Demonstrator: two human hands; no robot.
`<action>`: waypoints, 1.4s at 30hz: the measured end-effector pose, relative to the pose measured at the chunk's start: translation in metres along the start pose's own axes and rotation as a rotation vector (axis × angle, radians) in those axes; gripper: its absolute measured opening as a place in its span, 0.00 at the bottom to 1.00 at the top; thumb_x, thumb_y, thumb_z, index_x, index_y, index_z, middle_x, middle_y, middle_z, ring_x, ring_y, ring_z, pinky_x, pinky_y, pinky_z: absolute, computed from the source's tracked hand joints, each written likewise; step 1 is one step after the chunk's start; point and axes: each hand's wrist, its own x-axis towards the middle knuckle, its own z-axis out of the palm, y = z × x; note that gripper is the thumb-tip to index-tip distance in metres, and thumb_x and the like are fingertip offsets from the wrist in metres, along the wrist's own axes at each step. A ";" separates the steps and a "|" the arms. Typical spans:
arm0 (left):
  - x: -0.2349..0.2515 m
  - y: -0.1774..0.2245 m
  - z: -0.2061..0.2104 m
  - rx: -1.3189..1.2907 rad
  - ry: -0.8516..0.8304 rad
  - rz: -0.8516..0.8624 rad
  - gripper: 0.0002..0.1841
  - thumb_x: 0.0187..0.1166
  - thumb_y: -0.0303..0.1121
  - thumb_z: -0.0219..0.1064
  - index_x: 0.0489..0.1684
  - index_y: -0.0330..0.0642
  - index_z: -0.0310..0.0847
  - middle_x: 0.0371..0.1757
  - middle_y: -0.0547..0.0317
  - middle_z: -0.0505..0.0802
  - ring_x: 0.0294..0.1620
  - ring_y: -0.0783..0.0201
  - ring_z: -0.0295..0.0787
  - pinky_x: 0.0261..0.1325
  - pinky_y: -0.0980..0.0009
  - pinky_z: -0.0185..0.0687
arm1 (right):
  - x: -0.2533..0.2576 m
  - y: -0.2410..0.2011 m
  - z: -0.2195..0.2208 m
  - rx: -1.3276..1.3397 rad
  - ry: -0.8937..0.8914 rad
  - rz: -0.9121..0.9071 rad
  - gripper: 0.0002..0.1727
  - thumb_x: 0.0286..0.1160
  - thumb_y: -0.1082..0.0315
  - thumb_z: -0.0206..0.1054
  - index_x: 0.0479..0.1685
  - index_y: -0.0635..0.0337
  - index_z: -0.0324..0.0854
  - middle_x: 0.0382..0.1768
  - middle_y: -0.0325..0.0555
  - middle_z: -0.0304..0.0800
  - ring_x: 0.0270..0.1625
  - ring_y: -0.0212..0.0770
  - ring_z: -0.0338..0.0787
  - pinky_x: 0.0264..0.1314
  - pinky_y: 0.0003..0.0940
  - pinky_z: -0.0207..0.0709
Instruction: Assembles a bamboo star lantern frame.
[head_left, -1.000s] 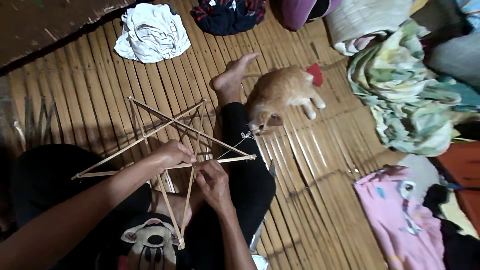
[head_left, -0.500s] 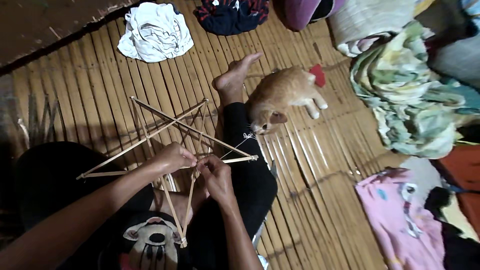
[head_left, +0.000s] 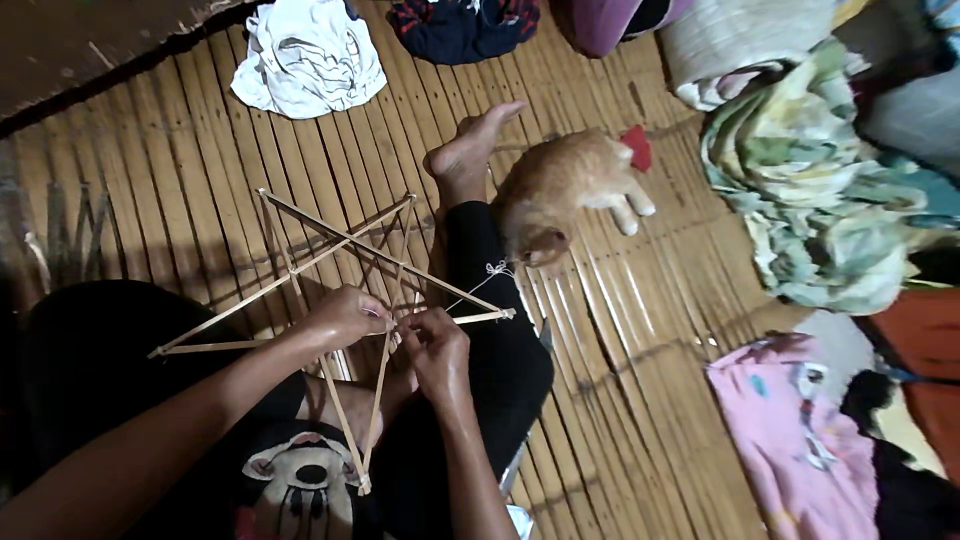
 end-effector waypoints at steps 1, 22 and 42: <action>0.000 0.000 -0.001 -0.020 -0.009 -0.006 0.07 0.82 0.31 0.71 0.46 0.38 0.91 0.45 0.58 0.93 0.45 0.71 0.86 0.54 0.69 0.80 | -0.002 0.000 0.002 -0.011 0.013 -0.024 0.06 0.70 0.71 0.72 0.37 0.61 0.94 0.39 0.48 0.91 0.34 0.37 0.86 0.39 0.34 0.82; 0.012 -0.007 -0.010 0.141 -0.080 0.085 0.05 0.81 0.31 0.71 0.43 0.39 0.91 0.38 0.59 0.93 0.38 0.71 0.85 0.48 0.69 0.80 | -0.001 0.011 0.024 -0.165 0.171 -0.316 0.05 0.61 0.70 0.69 0.27 0.60 0.91 0.37 0.47 0.92 0.39 0.44 0.91 0.35 0.37 0.84; -0.017 -0.017 0.037 0.253 0.422 0.316 0.05 0.78 0.30 0.73 0.41 0.41 0.96 0.31 0.53 0.94 0.29 0.60 0.85 0.42 0.55 0.80 | 0.004 0.026 0.016 -0.107 0.136 -0.422 0.06 0.61 0.69 0.69 0.27 0.60 0.91 0.33 0.44 0.94 0.39 0.41 0.87 0.43 0.33 0.79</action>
